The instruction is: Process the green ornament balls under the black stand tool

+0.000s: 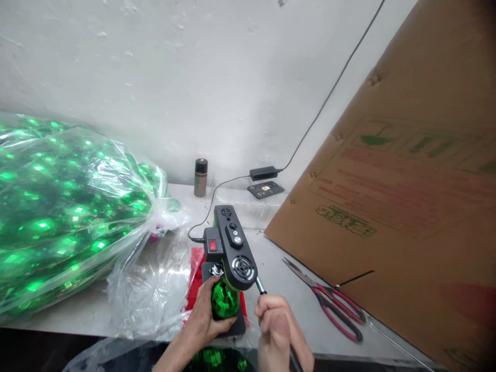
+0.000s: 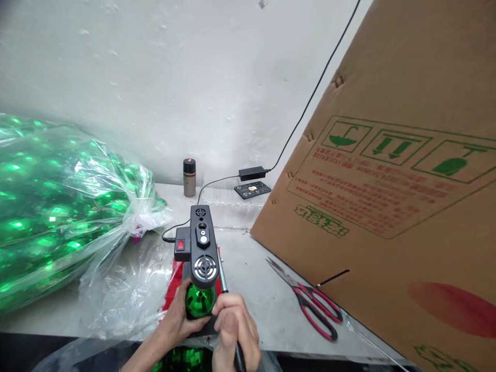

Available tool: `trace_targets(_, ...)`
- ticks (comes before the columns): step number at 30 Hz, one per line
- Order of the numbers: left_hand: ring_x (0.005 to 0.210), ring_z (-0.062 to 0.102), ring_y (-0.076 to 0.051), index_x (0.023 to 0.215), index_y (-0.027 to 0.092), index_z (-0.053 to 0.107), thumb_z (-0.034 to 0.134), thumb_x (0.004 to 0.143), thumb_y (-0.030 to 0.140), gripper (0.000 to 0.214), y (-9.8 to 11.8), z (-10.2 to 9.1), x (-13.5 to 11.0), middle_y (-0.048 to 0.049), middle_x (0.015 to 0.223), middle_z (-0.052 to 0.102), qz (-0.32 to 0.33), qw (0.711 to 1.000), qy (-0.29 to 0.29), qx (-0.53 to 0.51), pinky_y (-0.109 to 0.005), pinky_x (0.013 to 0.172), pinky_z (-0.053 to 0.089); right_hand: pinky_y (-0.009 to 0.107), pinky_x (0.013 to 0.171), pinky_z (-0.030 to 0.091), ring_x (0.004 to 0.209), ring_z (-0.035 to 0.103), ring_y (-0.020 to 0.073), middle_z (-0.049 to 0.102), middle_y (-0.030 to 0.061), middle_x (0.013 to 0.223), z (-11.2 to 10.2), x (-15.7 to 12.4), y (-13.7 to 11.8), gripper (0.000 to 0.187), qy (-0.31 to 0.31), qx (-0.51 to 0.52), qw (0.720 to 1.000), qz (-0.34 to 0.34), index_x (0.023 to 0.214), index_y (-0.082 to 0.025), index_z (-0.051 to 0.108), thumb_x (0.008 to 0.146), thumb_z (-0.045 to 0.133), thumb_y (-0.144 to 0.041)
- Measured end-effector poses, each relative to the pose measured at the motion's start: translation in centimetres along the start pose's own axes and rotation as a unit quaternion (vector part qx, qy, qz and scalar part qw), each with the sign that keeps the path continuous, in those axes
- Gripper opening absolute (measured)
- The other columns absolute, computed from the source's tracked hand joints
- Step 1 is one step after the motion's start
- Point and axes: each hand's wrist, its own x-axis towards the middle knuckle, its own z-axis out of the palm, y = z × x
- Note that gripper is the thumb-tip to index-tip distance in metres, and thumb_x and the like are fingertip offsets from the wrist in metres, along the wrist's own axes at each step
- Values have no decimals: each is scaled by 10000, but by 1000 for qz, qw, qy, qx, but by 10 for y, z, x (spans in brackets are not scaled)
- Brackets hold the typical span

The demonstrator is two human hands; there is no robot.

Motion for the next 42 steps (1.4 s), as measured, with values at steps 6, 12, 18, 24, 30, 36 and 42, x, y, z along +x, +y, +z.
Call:
trace_targets(6,1401,670,-446,1551,177,552,909,747,316,890,-8,-2,-2,-211,1494,678,12,1000,-12,9,-689,1225,528,252,557,405,583,568,108,579,-33,653,2,-1,5,447,-3,10,1000,-21,673,-222,517,1118,494,-180)
trace_targets(12,1436,649,-456,1555,150,547,900,750,334,897,-4,-4,0,-233,1523,664,10,1000,-25,14,-694,1249,508,263,564,386,575,555,110,571,-37,649,4,-5,6,443,12,20,999,-24,669,-219,511,1109,506,-174)
trace_targets(18,1380,685,-460,1526,157,572,912,709,318,899,4,-3,2,-225,1469,698,4,1000,-9,13,-697,1212,540,267,552,379,560,548,115,556,-38,629,2,-4,8,459,6,17,1000,-21,657,-222,504,1116,512,-199)
trace_targets(24,1347,710,-440,1538,181,580,916,741,314,875,-3,-5,3,-207,1446,715,22,1000,-8,20,-672,1189,564,267,549,391,557,555,121,555,-33,621,1,-4,8,485,1,17,1000,-20,648,-223,508,1131,540,-256)
trace_targets(30,1311,728,-435,1524,180,588,924,706,324,895,1,-4,4,-195,1394,733,12,999,-6,29,-658,1173,579,264,559,399,583,556,119,520,-45,621,3,-4,7,475,-2,27,999,-18,669,-228,491,1141,525,-262)
trace_targets(36,1331,710,-455,1506,156,575,909,676,325,911,6,1,6,-223,1404,724,13,999,12,29,-681,1178,563,269,557,379,582,548,121,488,-52,601,3,-4,10,483,-3,31,999,-20,666,-229,475,1146,515,-261)
trace_targets(42,1356,704,-444,1530,155,558,899,709,336,907,8,-4,8,-225,1438,715,6,1000,-10,27,-677,1196,551,267,535,363,554,534,120,484,-53,603,5,-12,15,488,12,28,999,-21,671,-229,476,1156,510,-276)
